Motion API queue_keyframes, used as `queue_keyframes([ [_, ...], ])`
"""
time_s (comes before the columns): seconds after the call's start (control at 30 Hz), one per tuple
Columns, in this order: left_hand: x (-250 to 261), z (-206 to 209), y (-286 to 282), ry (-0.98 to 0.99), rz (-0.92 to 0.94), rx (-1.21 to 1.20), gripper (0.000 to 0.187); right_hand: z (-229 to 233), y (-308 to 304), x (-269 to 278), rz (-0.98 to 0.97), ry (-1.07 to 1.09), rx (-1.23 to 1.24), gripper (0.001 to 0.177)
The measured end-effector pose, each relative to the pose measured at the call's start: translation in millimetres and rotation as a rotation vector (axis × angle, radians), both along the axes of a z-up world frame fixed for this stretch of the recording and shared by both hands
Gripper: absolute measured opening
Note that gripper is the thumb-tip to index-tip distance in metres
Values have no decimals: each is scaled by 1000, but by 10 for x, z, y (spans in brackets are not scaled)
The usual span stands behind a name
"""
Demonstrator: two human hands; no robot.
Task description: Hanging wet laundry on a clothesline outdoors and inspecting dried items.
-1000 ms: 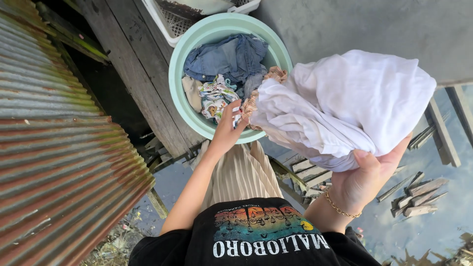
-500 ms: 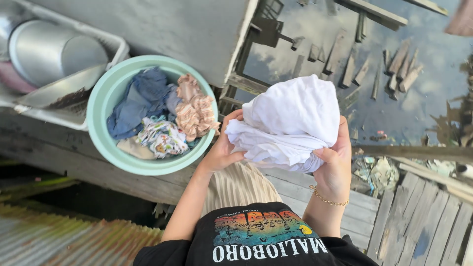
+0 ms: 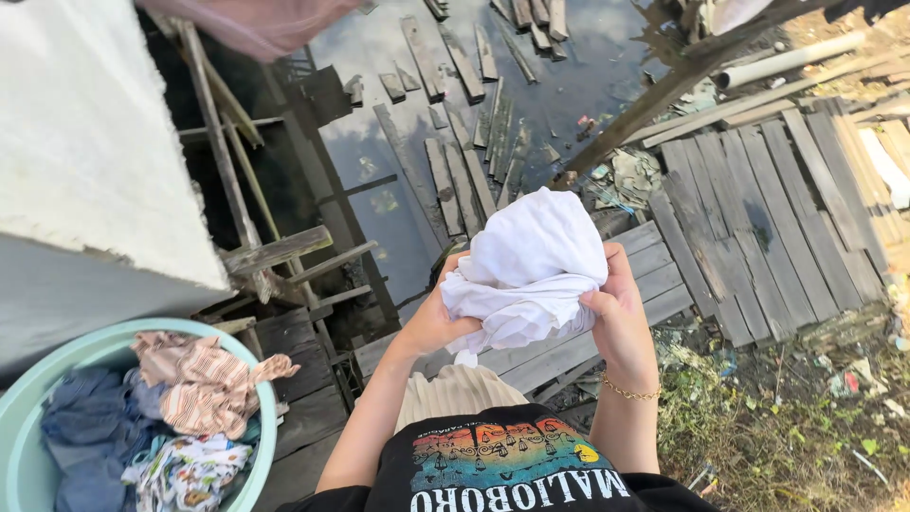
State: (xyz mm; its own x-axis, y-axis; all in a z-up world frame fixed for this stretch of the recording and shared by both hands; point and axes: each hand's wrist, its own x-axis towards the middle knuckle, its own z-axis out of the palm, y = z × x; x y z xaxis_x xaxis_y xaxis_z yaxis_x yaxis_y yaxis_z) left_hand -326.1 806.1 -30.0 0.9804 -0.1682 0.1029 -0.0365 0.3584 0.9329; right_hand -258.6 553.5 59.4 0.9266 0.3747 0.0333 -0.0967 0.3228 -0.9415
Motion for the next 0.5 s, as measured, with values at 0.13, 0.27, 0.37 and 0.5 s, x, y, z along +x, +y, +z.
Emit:
queue_keyframes([
  [0.13, 443, 46, -518, 1, -53, -90, 74, -119, -491, 112, -183, 1, -59, 47],
  [0.27, 851, 120, -995, -8, -69, -65, 62, -251, -932, 152, -331, -32, -140, 45],
  [0.37, 1110, 128, -1309, -14, -87, -47, 57, -245, -1128, 108, -457, 4, -295, 50],
  [0.5, 1413, 145, -1645, 6, -139, -34, 55, -105, -1186, 17, -583, -51, -295, 67],
])
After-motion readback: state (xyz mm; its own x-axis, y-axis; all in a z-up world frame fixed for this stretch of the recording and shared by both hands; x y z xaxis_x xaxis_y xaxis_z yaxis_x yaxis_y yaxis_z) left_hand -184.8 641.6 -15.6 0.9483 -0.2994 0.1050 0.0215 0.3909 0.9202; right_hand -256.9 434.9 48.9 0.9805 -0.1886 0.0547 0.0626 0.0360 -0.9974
